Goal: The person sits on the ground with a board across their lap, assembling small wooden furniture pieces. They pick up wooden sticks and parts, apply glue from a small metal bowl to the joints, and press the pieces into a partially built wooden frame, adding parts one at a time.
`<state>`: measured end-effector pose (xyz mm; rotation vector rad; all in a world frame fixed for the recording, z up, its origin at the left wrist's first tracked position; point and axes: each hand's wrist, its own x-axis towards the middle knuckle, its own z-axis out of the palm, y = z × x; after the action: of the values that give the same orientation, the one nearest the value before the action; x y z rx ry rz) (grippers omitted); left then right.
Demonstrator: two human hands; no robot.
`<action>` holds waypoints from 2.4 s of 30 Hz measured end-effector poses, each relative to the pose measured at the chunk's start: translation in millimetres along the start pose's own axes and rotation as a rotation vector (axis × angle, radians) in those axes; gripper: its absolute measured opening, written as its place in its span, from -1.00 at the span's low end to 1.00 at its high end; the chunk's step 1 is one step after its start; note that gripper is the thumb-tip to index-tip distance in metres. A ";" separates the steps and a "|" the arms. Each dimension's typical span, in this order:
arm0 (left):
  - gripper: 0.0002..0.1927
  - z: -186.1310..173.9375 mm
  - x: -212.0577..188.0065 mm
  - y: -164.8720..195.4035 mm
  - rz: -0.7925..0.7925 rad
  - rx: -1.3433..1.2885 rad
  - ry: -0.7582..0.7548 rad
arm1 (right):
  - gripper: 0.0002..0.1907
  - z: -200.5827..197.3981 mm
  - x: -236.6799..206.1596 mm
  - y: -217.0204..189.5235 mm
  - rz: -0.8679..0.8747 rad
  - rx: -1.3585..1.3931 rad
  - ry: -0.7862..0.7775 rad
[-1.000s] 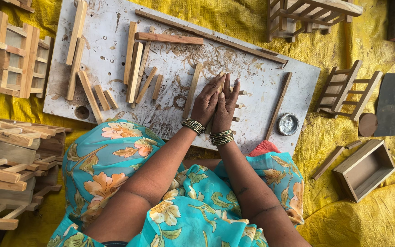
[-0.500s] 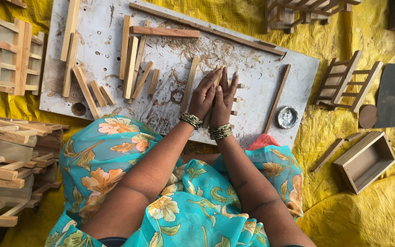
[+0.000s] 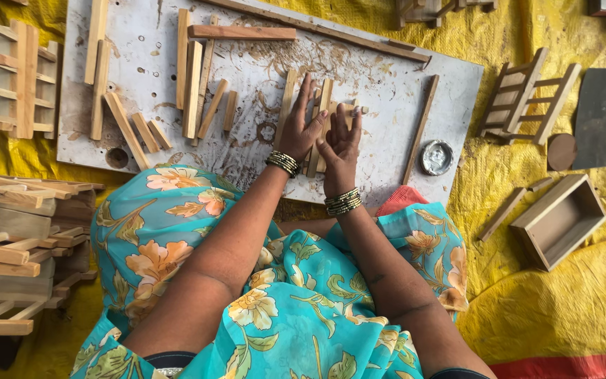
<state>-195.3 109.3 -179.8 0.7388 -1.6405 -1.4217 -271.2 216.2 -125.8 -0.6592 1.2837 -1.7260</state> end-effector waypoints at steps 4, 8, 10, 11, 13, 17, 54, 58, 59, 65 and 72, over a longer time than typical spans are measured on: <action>-0.15 -0.6 2.3 -2.1 -0.040 0.042 0.000 | 0.05 -4.6 -9.7 0.1 0.063 -0.036 -0.017; -0.15 -0.9 2.0 -0.2 -0.069 0.061 -0.009 | 0.07 -8.8 -10.7 6.3 0.115 -0.053 -0.031; -0.17 -0.3 2.1 1.1 -0.066 0.077 -0.005 | 0.06 -11.7 -11.0 9.4 0.123 -0.060 -0.038; -0.17 0.3 1.9 1.6 -0.065 0.085 -0.003 | 0.06 -13.9 -11.3 10.4 0.123 -0.077 -0.039; -0.20 0.5 1.1 2.8 -0.048 0.115 0.007 | 0.05 -16.2 -12.2 12.8 0.132 -0.084 -0.033; -0.22 -0.2 -0.1 5.7 -0.013 0.123 -0.003 | 0.04 -18.8 -14.0 16.8 0.147 -0.062 -0.021; -0.44 -101.5 30.4 72.4 -0.006 -0.170 0.533 | -0.42 -127.8 41.3 -78.2 -0.189 -0.044 0.069; -0.63 -161.7 17.8 92.7 0.022 -0.350 0.487 | -0.35 -204.8 27.9 -110.0 -0.300 -0.777 0.509; -0.61 -178.0 7.1 98.3 0.007 -0.320 0.436 | -0.35 -212.8 23.0 -113.8 -0.244 -0.864 0.628; -0.76 -223.3 -36.2 112.1 -0.384 -0.378 0.373 | -0.36 -176.2 24.3 -114.9 -0.041 -1.211 0.633; -0.82 -195.2 -9.4 99.2 -0.544 -0.195 0.255 | -0.33 -141.2 30.9 -117.4 0.540 -1.428 0.461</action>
<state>-13.1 39.4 -80.3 1.2557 -1.1278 -1.7426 -438.7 269.3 -64.5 -0.5422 2.6831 -0.2911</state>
